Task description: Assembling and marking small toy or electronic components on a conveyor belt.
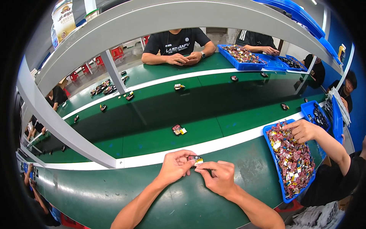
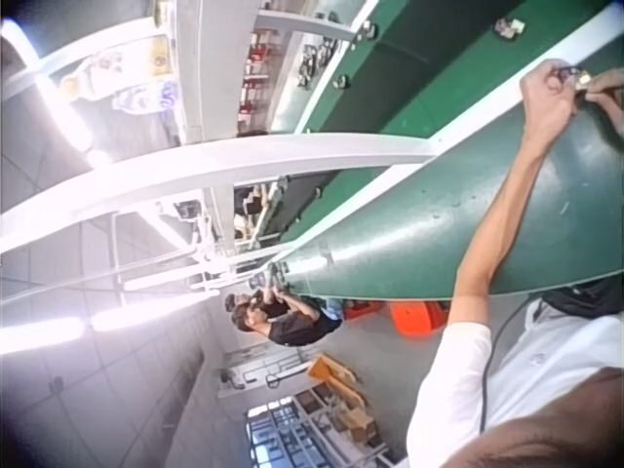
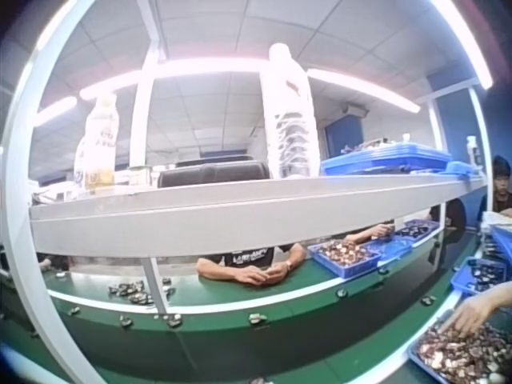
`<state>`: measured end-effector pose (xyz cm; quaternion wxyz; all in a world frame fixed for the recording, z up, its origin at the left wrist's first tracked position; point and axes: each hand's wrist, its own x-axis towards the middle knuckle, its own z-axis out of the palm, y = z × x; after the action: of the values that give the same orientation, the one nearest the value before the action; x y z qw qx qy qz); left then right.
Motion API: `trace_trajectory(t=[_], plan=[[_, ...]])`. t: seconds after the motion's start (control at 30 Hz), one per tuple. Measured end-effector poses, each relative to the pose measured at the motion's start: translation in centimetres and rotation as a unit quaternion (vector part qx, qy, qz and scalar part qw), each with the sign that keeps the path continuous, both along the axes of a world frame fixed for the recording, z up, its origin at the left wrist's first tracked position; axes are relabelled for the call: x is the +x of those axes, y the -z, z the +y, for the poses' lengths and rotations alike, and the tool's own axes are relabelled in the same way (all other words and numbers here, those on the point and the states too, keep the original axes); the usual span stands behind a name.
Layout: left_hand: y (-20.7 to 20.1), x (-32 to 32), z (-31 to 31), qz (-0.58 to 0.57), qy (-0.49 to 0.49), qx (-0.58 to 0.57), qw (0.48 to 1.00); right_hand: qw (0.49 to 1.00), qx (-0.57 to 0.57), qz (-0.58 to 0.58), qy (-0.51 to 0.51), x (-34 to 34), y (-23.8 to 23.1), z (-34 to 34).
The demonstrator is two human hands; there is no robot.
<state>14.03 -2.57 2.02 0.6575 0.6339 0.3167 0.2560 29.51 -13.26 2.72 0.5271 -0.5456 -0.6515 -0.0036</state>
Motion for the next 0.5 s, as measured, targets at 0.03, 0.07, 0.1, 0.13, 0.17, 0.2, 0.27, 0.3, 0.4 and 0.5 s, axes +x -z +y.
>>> trace_trajectory(t=[0.03, 0.07, 0.1, 0.13, 0.17, 0.2, 0.27, 0.3, 0.4, 0.5], plan=[[-0.15, 0.05, 0.01, 0.0, 0.002, -0.004, 1.0, 1.0, 0.005, 0.002, 0.002, 0.0, 0.0, 0.01], [-0.27, 0.02, 0.0, 0.001, 0.003, -0.002, 1.0, 1.0, 0.007, 0.004, 0.003, -0.05, -0.01, -0.02], [-0.36, 0.0, 0.04, -0.006, 0.004, -0.007, 1.0, 1.0, 0.005, 0.002, 0.004, -0.09, -0.01, -0.06], [-0.43, -0.02, 0.08, -0.012, 0.006, -0.012, 1.0, 1.0, 0.004, 0.0, 0.005, -0.12, 0.01, -0.09], [-0.4, 0.05, 0.16, -0.012, 0.009, -0.011, 1.0, 1.0, 0.005, 0.001, 0.008, -0.05, 0.04, -0.14], [-0.34, 0.03, 0.32, -0.019, 0.014, -0.015, 1.0, 1.0, 0.006, 0.005, 0.008, -0.01, 0.08, -0.1], [-0.46, 0.11, 0.43, -0.026, 0.022, -0.016, 0.999, 1.0, 0.01, 0.01, 0.012, 0.13, 0.12, -0.04], [-0.52, 0.19, 0.42, -0.036, 0.02, -0.024, 0.999, 1.0, 0.012, 0.013, 0.015, 0.23, 0.11, -0.01], [-0.06, 0.17, 0.62, -0.052, 0.015, -0.038, 0.998, 1.0, 0.015, 0.018, 0.016, 0.29, 0.02, -0.02], [0.19, 0.24, 0.52, -0.046, 0.006, -0.034, 0.998, 1.0, 0.006, 0.021, 0.012, 0.29, 0.13, -0.11]])
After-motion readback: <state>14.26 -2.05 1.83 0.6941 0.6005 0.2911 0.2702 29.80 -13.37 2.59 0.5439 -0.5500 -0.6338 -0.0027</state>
